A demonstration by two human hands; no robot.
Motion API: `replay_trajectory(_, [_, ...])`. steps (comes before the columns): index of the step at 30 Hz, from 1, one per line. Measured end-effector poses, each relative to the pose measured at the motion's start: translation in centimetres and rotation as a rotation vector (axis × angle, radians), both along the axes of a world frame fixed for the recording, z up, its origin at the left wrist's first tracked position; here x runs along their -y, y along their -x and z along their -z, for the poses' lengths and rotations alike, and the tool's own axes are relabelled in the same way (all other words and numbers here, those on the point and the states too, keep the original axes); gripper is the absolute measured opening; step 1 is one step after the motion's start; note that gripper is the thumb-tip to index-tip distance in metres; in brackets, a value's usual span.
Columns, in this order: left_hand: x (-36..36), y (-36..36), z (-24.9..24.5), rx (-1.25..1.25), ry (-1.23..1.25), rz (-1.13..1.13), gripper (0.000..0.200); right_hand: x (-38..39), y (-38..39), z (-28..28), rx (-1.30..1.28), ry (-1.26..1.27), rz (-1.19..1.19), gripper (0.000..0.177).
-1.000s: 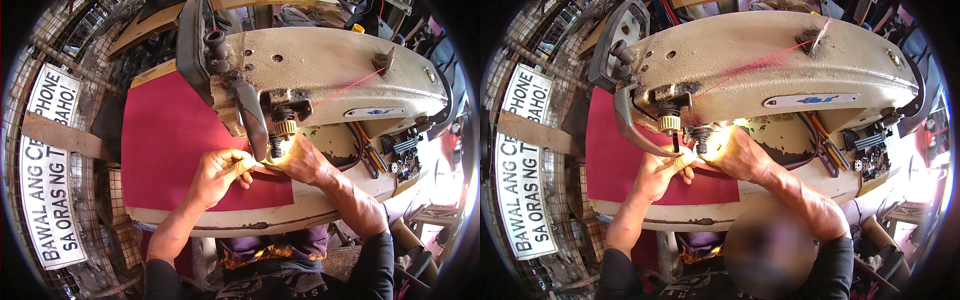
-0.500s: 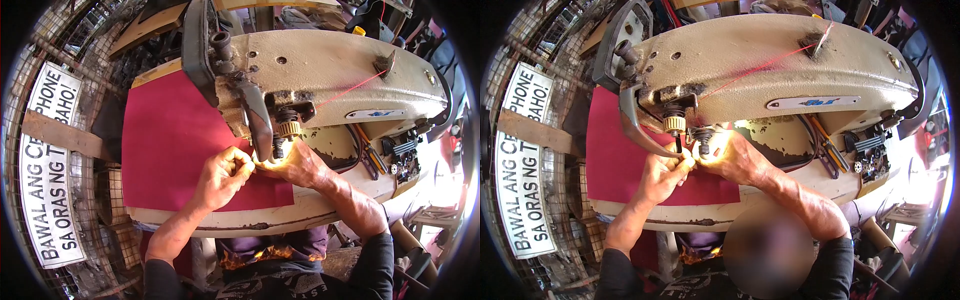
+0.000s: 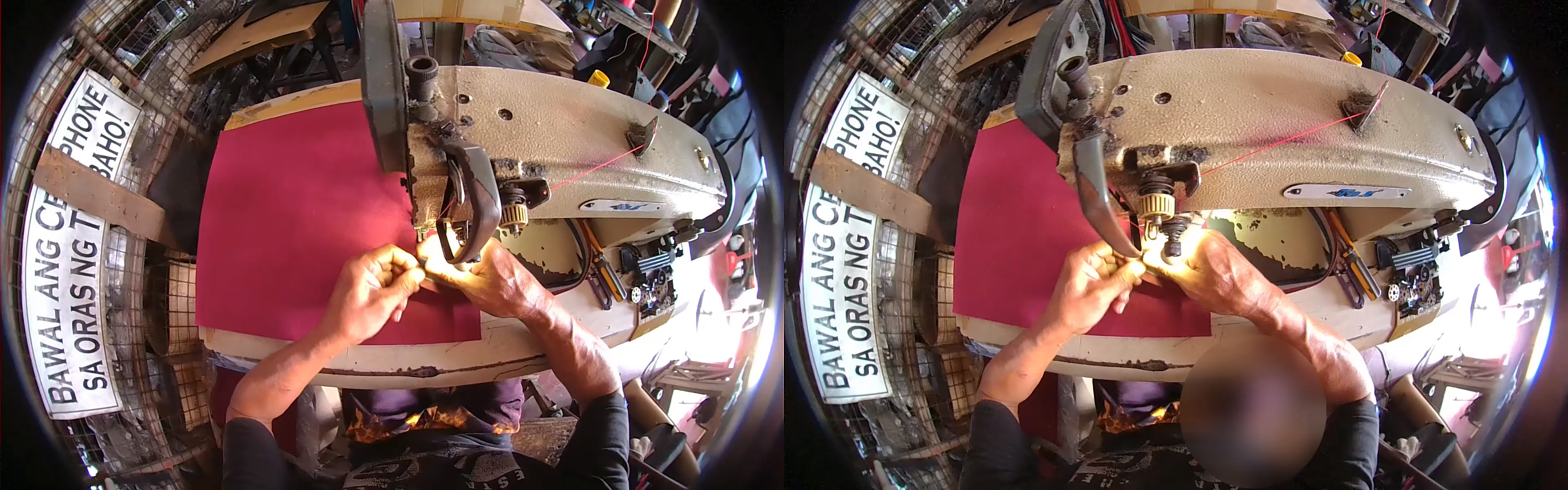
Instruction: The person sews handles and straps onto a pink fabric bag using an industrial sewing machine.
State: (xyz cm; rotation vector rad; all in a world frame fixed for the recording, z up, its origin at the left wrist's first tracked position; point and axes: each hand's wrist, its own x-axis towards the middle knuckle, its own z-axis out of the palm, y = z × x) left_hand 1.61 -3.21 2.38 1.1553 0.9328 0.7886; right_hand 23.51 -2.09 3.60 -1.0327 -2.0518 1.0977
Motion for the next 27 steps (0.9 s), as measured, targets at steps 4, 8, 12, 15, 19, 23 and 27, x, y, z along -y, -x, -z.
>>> replay_trajectory(4, [-1.2,1.7,0.3,0.084,0.164,-0.028,0.012,1.5,-1.2,0.6,0.199,-0.342,0.12,0.037])
replay_trajectory(8, [-0.4,1.5,-1.5,0.092,0.318,-0.013,0.01,4.9,-0.2,0.4,0.354,-0.706,0.135,0.051])
replay_trajectory(12, [1.6,0.1,-2.9,0.113,0.372,-0.037,0.004,6.8,1.7,1.1,0.324,-0.871,0.197,0.054])
replay_trajectory(15, [3.0,0.3,-2.6,0.139,0.375,-0.029,0.005,7.4,2.0,1.5,0.272,-0.901,0.244,0.053])
replay_trajectory(19, [4.6,0.6,-3.1,0.161,0.461,-0.076,0.004,8.1,2.1,1.4,0.235,-0.94,0.254,0.047])
replay_trajectory(23, [6.3,-0.3,-3.2,0.116,0.244,-0.103,0.016,8.8,2.1,1.8,0.133,-0.785,0.287,0.033])
replay_trajectory(27, [7.3,0.2,-1.7,-0.233,-0.417,-0.07,0.016,8.9,2.4,1.2,-0.013,-0.55,0.336,0.02])
